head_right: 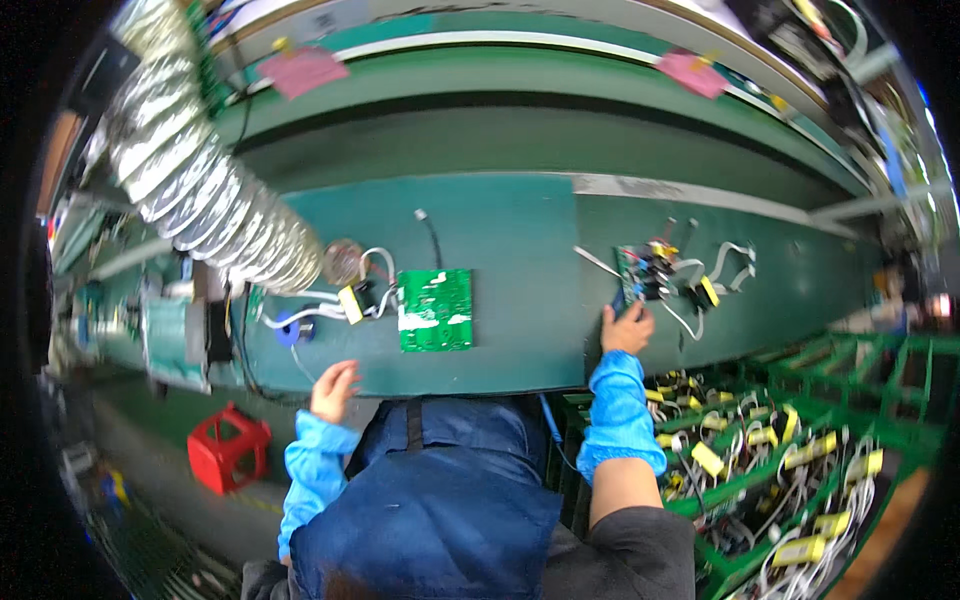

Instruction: The person assembles and solders wires and connectors onto a printed circuit board at an industrial workstation. The person uses a soldering iron, pliers, and a screwdriver to complete the task.

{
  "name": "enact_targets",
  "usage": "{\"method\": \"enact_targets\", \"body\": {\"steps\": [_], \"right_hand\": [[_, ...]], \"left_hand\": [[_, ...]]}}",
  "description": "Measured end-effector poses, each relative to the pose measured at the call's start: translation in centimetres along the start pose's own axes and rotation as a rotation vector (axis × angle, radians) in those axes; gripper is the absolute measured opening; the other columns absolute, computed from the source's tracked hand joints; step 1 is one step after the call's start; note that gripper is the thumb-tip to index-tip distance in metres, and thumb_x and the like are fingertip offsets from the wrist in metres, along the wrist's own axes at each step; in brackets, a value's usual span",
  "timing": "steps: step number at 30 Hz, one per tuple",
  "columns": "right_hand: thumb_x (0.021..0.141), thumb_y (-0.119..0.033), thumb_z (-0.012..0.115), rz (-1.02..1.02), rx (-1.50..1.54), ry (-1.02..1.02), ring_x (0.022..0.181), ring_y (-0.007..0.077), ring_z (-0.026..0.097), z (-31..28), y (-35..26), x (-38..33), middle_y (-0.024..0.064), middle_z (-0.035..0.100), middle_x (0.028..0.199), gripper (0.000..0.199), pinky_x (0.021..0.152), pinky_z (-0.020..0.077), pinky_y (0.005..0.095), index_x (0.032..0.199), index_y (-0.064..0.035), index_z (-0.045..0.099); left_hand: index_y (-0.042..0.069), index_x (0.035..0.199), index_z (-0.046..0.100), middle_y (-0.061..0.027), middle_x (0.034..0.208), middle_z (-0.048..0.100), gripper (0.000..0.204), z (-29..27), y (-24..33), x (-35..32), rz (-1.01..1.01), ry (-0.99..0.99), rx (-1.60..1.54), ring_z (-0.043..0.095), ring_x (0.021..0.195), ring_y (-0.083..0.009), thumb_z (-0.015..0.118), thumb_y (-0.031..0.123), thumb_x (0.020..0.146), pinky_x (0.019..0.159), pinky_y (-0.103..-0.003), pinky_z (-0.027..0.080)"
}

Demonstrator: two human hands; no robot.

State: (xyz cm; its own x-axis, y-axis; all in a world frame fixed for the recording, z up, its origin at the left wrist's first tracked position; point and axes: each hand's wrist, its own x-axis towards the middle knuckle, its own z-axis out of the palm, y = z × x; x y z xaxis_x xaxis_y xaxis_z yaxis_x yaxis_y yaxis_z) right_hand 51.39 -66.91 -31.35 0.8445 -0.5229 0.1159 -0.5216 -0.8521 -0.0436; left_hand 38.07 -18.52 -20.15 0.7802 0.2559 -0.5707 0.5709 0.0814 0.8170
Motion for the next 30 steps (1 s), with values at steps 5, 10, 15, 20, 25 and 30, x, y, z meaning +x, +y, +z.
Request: {"method": "enact_targets", "body": {"steps": [5, 10, 15, 20, 25, 30], "right_hand": [[0.064, -0.029, 0.071, -0.034, 0.197, -0.100, 0.084, 0.0372, 0.052, -1.6, 0.7, 2.0, 0.0224, 0.052, 0.098, 0.068, 0.074, 0.0426, 0.0454, 0.121, -0.0054, 0.041], [0.068, -0.027, 0.065, 0.445, 0.596, -0.604, 0.062, 0.0296, 0.060, -7.3, -1.6, 2.1, 0.0195, 0.058, 0.085, 0.061, 0.053, 0.0493, 0.0391, 0.118, -0.0011, 0.041], [0.076, -0.036, 0.055, 0.312, 0.278, -1.304, 0.057, 0.0223, 0.059, -10.6, -3.3, 2.8, 0.0132, 0.060, 0.078, 0.048, 0.045, 0.0470, 0.0342, 0.102, 0.0040, 0.049], [0.077, -0.029, 0.053, 0.008, 0.294, -1.314, 0.065, 0.0219, 0.060, -13.2, -7.3, 0.4, 0.0125, 0.061, 0.078, 0.039, 0.055, 0.0476, 0.0359, 0.104, -0.0009, 0.054], [0.072, -0.023, 0.058, -0.712, 0.571, -0.545, 0.064, 0.0232, 0.058, -15.0, -12.3, -5.5, 0.0121, 0.049, 0.095, 0.047, 0.061, 0.0483, 0.0361, 0.118, -0.0133, 0.051], [0.069, -0.022, 0.070, -0.544, 0.727, -0.576, 0.052, 0.0210, 0.049, -19.9, -15.1, -9.6, 0.0062, 0.048, 0.068, 0.033, 0.048, 0.0407, 0.0348, 0.094, -0.0092, 0.052]], "left_hand": [[-0.008, 0.119, 0.041, -0.0187, 0.116, 0.051, 0.050, 5.8, -2.0, 1.4, -0.024, 0.143, -0.076, 0.051, 0.104, -0.0246, 0.060, 0.019, 0.082, 0.090, -0.032, 0.040], [0.003, 0.133, 0.028, -0.0113, 0.130, 0.040, 0.072, 8.9, -3.1, 5.7, -0.224, 0.073, -0.074, 0.046, 0.112, -0.0220, 0.065, 0.030, 0.077, 0.087, -0.033, 0.040], [0.009, 0.136, 0.023, -0.0101, 0.123, 0.045, 0.070, 9.5, -2.7, 8.6, -0.147, -0.160, -0.314, 0.050, 0.107, -0.0224, 0.063, 0.015, 0.079, 0.082, -0.038, 0.046], [0.014, 0.133, 0.027, -0.0093, 0.116, 0.050, 0.067, 10.0, 1.5, 7.4, -0.332, -0.224, -0.418, 0.052, 0.103, -0.0245, 0.062, 0.006, 0.076, 0.082, -0.041, 0.047], [0.015, 0.125, 0.033, -0.0134, 0.100, 0.055, 0.061, 10.8, 2.5, 5.5, -0.270, -0.242, -0.492, 0.057, 0.093, -0.0242, 0.059, -0.003, 0.073, 0.078, -0.039, 0.049], [0.012, 0.127, 0.027, -0.0157, 0.105, 0.054, 0.061, 9.9, 6.5, 0.5, -0.294, -0.337, -0.610, 0.056, 0.095, -0.0246, 0.055, -0.005, 0.075, 0.082, -0.039, 0.047]]}}
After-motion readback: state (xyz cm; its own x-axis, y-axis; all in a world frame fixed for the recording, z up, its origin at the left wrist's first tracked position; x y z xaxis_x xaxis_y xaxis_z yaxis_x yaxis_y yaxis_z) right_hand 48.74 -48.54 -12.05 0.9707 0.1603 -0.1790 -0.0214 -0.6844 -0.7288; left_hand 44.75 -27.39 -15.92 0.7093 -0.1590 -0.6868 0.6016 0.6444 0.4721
